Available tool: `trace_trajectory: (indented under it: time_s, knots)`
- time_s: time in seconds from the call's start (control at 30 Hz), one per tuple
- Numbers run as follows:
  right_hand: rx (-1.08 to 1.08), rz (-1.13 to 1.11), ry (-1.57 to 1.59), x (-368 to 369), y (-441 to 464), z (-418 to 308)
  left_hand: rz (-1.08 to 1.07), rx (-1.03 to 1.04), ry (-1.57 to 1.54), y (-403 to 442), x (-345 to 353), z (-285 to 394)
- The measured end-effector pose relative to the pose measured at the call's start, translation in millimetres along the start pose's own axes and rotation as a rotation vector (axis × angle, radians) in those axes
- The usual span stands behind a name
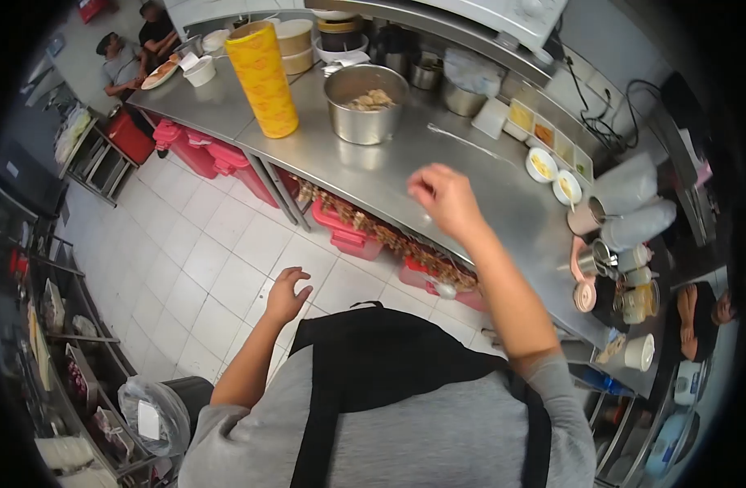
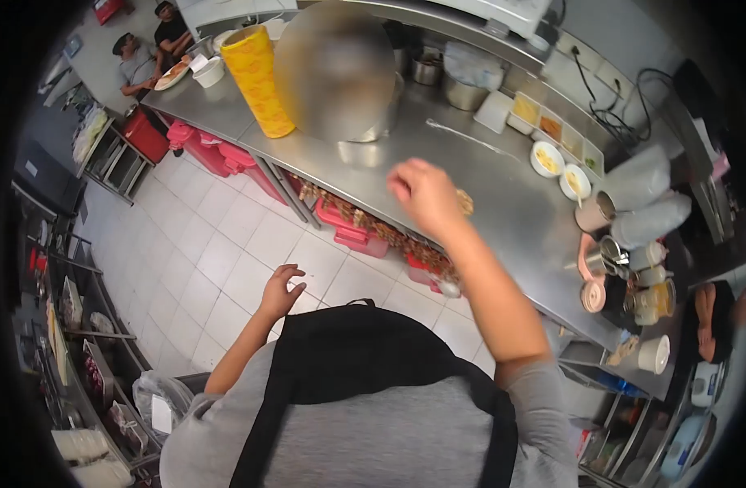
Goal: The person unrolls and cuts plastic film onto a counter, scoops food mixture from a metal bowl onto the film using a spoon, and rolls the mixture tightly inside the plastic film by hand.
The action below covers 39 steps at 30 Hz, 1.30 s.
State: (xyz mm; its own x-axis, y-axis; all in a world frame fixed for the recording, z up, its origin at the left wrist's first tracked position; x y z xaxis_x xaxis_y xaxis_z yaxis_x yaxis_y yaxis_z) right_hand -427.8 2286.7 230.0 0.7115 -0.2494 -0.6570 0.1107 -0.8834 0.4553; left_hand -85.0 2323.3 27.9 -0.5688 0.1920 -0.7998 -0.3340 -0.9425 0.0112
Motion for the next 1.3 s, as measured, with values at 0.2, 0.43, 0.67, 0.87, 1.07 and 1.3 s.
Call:
trace_trajectory:
  time_s: [0.2,0.43,0.67,0.87,1.07,1.3]
  knots:
    - [0.007,-0.093,-0.255,34,168,57,0.161,-0.119,-0.117,27,-20,-9]
    - [0.202,-0.538,-0.591,96,252,112,0.246,-0.151,-0.268,78,-28,46]
    - [0.125,-0.633,-0.703,96,266,112,0.152,-0.112,-0.894,162,-24,83]
    - [0.071,-0.468,-0.739,36,244,90,-0.02,-0.276,-1.692,264,-40,128]
    - [-0.017,-0.358,-0.792,43,204,86,-0.095,-0.356,-1.89,308,-35,138]
    - [0.165,-0.355,-0.692,32,195,48,-0.153,-0.383,-1.884,308,-43,142]
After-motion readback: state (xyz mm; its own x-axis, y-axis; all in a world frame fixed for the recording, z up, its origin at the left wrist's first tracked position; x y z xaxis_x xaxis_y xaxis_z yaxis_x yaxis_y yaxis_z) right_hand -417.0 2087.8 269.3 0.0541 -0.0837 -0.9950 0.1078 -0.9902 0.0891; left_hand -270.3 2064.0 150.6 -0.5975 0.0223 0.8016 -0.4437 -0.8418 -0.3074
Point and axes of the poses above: each hand's wrist, its own y-axis towards the middle knuckle, its own x-axis out of the palm, z = x × y, the point moved 3 cm from there along y, towards the middle knuckle, and after that the axes turned 5 degrees about y, right-handed, at the moved point
